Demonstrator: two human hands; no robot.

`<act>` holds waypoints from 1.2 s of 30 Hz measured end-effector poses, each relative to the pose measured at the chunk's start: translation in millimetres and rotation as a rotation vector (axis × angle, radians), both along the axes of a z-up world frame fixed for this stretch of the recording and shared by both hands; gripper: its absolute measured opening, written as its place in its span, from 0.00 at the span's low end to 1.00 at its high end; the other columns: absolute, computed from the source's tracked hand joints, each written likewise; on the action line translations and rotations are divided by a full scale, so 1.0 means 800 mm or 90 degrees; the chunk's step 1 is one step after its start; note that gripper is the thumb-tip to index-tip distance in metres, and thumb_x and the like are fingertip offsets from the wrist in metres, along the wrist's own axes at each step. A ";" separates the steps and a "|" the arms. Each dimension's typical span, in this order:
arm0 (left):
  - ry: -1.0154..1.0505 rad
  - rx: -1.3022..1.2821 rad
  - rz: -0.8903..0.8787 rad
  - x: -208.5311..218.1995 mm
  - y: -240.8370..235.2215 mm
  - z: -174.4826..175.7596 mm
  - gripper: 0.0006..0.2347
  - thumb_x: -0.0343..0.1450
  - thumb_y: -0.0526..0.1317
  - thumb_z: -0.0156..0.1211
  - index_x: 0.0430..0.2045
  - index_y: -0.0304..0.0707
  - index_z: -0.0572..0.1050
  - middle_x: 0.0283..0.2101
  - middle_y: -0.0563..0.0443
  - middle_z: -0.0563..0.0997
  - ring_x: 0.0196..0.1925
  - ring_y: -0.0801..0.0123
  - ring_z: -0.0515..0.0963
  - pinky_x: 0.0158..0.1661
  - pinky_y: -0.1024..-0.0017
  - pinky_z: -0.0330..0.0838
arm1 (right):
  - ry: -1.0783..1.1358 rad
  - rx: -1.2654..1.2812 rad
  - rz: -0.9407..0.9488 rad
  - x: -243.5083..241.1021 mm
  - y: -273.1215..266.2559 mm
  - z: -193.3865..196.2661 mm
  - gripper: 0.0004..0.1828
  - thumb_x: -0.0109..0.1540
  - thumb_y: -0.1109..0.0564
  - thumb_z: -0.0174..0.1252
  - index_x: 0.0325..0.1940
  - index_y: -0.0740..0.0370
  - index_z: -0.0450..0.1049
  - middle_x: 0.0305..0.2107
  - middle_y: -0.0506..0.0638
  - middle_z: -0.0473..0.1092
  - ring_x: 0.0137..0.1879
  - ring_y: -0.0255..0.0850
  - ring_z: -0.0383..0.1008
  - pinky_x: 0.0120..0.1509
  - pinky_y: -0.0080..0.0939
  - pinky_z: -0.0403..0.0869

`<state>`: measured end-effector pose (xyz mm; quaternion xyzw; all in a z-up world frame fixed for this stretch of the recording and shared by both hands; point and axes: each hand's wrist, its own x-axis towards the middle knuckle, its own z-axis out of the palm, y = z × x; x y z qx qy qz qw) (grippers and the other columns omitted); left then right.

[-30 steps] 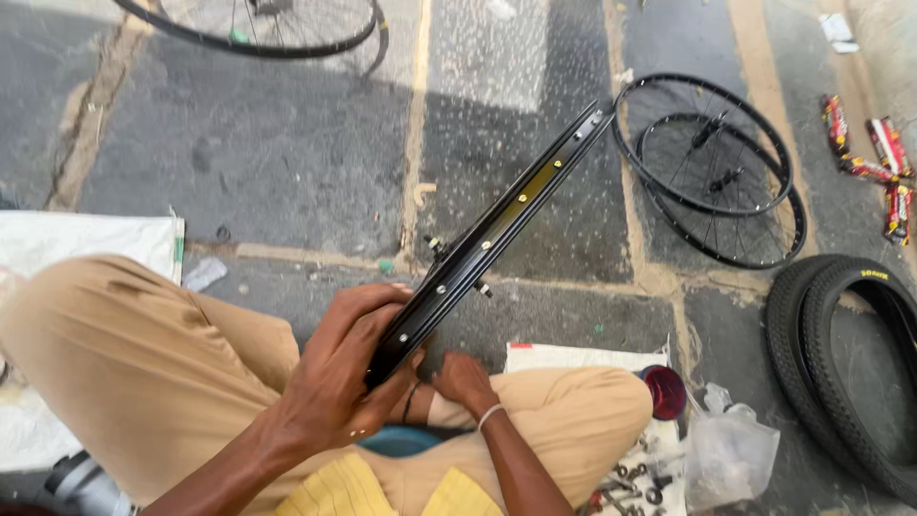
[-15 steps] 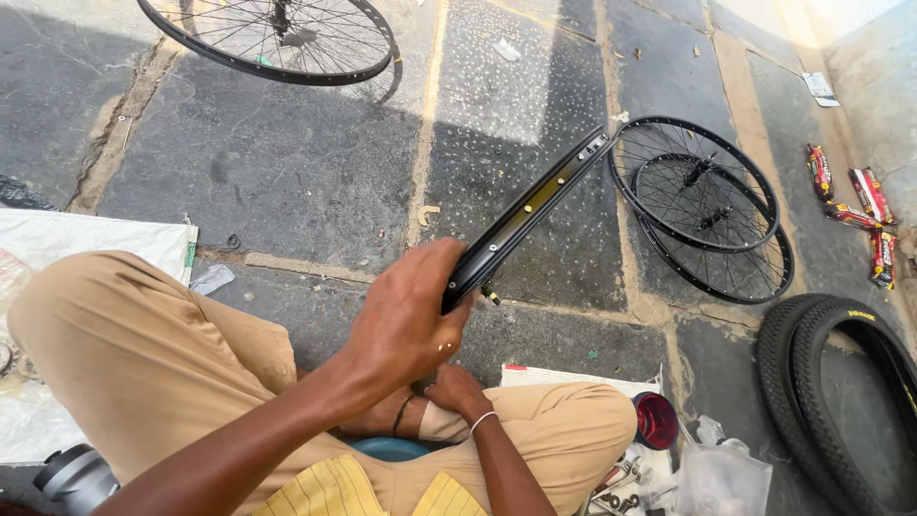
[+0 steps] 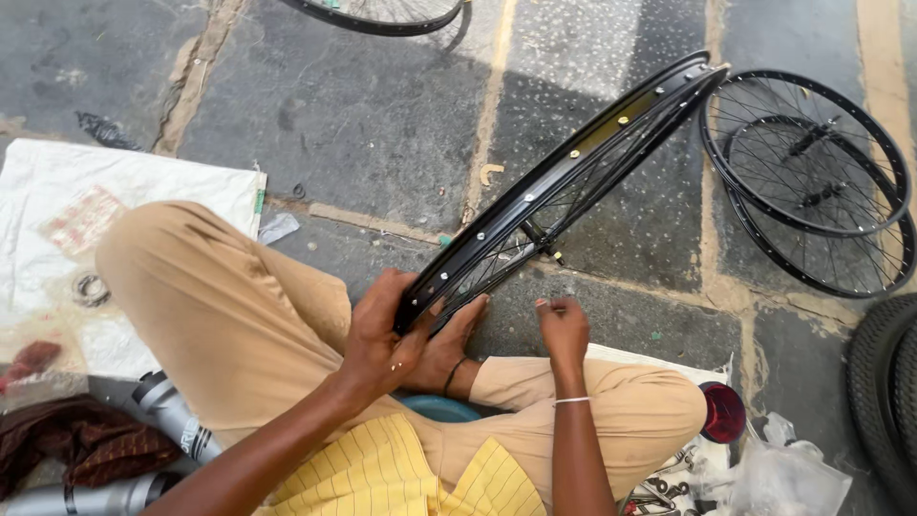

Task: The person sits on the ground and assembles a bicycle wheel by attaching a rim to a hub. They insert spokes into the rim and hub, then use a tool to tighten the spoke nipples to secure the wheel structure.

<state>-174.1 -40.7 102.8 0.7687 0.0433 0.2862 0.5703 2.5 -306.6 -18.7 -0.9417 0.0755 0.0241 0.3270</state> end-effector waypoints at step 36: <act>-0.075 -0.374 0.105 -0.008 0.081 0.025 0.17 0.76 0.50 0.64 0.41 0.31 0.72 0.36 0.51 0.78 0.35 0.75 0.76 0.38 0.76 0.72 | -0.035 0.590 0.733 -0.076 0.246 0.203 0.17 0.65 0.57 0.62 0.59 0.59 0.76 0.53 0.51 0.75 0.62 0.43 0.72 0.65 0.45 0.73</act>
